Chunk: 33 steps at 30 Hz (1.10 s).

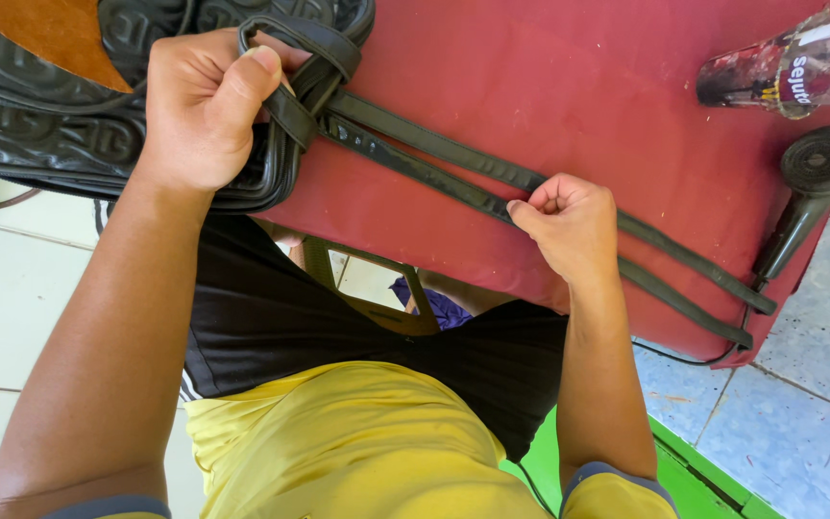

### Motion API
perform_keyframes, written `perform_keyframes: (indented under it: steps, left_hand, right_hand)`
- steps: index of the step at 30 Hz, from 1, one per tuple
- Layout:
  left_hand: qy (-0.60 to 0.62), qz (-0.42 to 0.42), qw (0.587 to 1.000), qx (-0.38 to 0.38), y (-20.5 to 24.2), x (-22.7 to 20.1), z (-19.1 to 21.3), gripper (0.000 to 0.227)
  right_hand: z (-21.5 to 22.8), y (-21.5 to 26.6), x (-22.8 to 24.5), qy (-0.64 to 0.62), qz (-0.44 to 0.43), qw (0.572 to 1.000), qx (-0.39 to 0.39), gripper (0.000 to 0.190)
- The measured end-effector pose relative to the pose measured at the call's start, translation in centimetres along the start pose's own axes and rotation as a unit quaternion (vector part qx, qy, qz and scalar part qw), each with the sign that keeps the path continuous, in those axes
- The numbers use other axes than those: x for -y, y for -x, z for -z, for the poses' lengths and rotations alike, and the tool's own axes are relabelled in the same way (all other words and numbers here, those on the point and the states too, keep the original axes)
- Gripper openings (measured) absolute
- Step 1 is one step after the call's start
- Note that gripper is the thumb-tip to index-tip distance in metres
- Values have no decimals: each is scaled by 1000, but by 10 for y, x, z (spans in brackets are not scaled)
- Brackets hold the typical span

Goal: The person applies a liquid substance to a black bag strap using a brush, then uses a hairdryer to dry the strap. A cat briefly enters the scene and is touched by the person.

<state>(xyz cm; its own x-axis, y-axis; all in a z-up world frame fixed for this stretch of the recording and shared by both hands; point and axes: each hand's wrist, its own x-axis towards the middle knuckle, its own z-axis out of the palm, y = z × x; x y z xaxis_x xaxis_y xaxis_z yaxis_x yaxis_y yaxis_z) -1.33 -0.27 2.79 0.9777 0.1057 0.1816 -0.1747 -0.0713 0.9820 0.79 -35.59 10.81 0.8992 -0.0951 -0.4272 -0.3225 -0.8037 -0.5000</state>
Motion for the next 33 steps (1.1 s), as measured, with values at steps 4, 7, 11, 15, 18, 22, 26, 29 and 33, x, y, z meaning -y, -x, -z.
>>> perform_keyframes:
  steps: [4, 7, 11, 15, 18, 22, 26, 29, 33]
  left_hand:
    - [-4, 13, 1000, -6, 1, 2, 0, 47]
    - [-7, 14, 1000, -7, 0, 1, 0, 40]
    - [-3, 9, 1000, -4, 0, 1, -1, 44]
    - [-5, 9, 1000, -2, 0, 0, 0, 46]
    - [-9, 17, 1000, -7, -1, 1, 0, 45]
    - [-17, 30, 999, -9, -1, -3, 2, 37]
    - [-27, 35, 999, -5, -2, -7, 1, 40]
    - [-37, 41, 998, -8, -1, -10, 2, 40]
    - [-31, 36, 998, -32, 0, -2, -1, 42]
  right_hand:
    - [0, 0, 1, 7, -1, 1000, 2, 36]
    - [-2, -1, -2, 21, 14, 1000, -5, 37]
    - [0, 0, -3, 2, 11, 1000, -4, 35]
    - [0, -1, -1, 0, 1, 1000, 0, 35]
    - [4, 3, 5, -29, -7, 999, 13, 33]
    - [-2, 9, -44, -181, 80, 980, -15, 19]
    - [-10, 30, -80, -187, 215, 945, -162, 21]
    - [4, 32, -109, -241, 243, 913, -221, 26]
    - [76, 14, -98, -363, 271, 789, -415, 34]
